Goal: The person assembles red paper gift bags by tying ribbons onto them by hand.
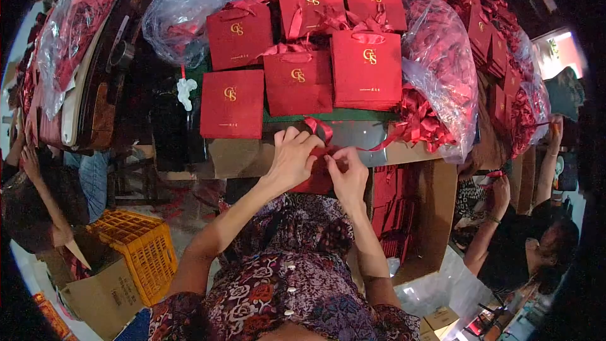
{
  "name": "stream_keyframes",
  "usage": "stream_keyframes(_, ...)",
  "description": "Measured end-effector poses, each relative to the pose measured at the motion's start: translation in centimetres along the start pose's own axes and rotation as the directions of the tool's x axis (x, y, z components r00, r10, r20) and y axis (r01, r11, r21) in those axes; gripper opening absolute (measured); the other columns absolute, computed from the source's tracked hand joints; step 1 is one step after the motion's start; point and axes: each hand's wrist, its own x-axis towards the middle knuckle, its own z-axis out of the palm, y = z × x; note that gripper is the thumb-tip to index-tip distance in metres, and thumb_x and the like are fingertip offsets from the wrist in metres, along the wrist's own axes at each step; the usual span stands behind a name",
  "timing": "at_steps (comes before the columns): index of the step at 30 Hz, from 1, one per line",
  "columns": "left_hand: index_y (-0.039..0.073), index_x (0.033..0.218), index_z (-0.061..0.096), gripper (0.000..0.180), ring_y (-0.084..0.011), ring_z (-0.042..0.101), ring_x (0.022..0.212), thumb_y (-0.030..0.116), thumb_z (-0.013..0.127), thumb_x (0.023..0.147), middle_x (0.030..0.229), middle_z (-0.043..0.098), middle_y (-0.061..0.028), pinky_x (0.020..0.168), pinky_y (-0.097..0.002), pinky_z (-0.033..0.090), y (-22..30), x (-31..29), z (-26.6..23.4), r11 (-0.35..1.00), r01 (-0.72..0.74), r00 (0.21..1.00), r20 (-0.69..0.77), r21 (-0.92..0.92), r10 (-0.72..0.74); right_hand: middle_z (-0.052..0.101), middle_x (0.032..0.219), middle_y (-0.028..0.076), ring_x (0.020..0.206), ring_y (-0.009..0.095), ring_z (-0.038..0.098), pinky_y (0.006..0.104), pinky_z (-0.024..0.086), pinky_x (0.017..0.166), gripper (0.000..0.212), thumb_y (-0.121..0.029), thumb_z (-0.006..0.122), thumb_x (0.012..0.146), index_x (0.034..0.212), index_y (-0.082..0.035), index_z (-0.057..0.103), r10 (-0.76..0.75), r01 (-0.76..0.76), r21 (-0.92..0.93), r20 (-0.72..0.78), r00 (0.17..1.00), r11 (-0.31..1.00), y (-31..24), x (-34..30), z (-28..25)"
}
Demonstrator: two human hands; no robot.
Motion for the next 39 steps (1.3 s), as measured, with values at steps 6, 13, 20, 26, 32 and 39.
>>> stream_keyframes(6, 0.015, 0.101, 0.065, 0.029, -0.0248, 0.054, 0.093, 0.005, 0.072, 0.074, 0.090, 0.063, -0.0022, 0.088, -0.0399, 0.032, 0.5, -0.7, 0.5, 0.998, 0.019, 0.999, -0.035, -0.052, -0.020, 0.065, 0.075, 0.010, 0.065, 0.020, 0.063, 0.0331, 0.050, 0.063, 0.020, -0.012, 0.074, 0.085, 0.087, -0.002, 0.057, 0.104, -0.105, 0.050, 0.017, 0.994, 0.993, -0.9, 0.2, 0.1)
stream_keyframes(13, 0.015, 0.099, 0.064, 0.027, -0.0237, 0.056, 0.086, 0.005, 0.071, 0.075, 0.077, 0.065, -0.0027, 0.087, -0.0407, 0.031, 0.3, -0.6, 0.0, 0.991, 0.046, 0.999, -0.001, -0.124, -0.047, 0.057, 0.077, 0.010, 0.072, 0.028, 0.060, 0.0374, 0.049, 0.064, 0.025, -0.015, 0.083, 0.072, 0.090, -0.007, 0.067, -0.179, 0.169, -0.151, -0.054, 0.982, 0.974, -1.6, 0.7, -0.1)
stream_keyframes(20, 0.015, 0.096, 0.063, 0.025, -0.0227, 0.055, 0.086, 0.016, 0.077, 0.076, 0.076, 0.067, -0.0024, 0.089, -0.0406, 0.031, 0.0, -0.8, -0.3, 0.985, 0.035, 0.999, 0.015, -0.171, -0.033, 0.057, 0.081, 0.013, 0.082, 0.031, 0.059, 0.0399, 0.047, 0.070, 0.020, -0.022, 0.078, 0.080, 0.085, -0.004, 0.071, -0.092, 0.095, -0.015, 0.128, 0.987, 0.995, -0.4, 1.8, -1.6)
stream_keyframes(26, 0.015, 0.094, 0.064, 0.014, -0.0223, 0.053, 0.091, 0.012, 0.066, 0.081, 0.083, 0.064, -0.0003, 0.093, -0.0439, 0.032, 1.3, -1.5, -0.3, 0.989, -0.141, 0.990, -0.024, 0.037, 0.142, 0.060, 0.076, 0.014, 0.075, 0.030, 0.060, 0.0392, 0.048, 0.068, 0.022, -0.024, 0.071, 0.086, 0.083, -0.003, 0.073, -0.106, 0.145, -0.107, 0.311, 0.945, 0.984, 0.2, 3.0, -3.1)
stream_keyframes(32, 0.015, 0.092, 0.065, 0.011, -0.0210, 0.052, 0.093, 0.017, 0.068, 0.081, 0.084, 0.061, 0.0007, 0.093, -0.0442, 0.032, 1.3, -1.2, -0.3, 0.963, -0.238, 0.968, -0.053, 0.129, 0.246, 0.061, 0.072, 0.011, 0.073, 0.024, 0.062, 0.0358, 0.048, 0.067, 0.012, -0.018, 0.072, 0.079, 0.079, -0.006, 0.075, -0.049, 0.028, 0.052, 0.471, 0.881, 0.998, 0.8, 4.8, -3.2)
stream_keyframes(39, 0.015, 0.087, 0.063, 0.014, -0.0213, 0.051, 0.090, 0.023, 0.072, 0.080, 0.079, 0.060, 0.0004, 0.092, -0.0446, 0.033, 0.8, 0.0, -1.6, 0.982, -0.190, 0.981, -0.041, 0.014, 0.190, 0.065, 0.072, 0.010, 0.069, 0.020, 0.063, 0.0323, 0.048, 0.064, 0.012, -0.014, 0.076, 0.074, 0.077, -0.003, 0.074, 0.026, -0.051, 0.129, 0.186, 0.982, 0.990, 1.4, 3.7, -0.3)
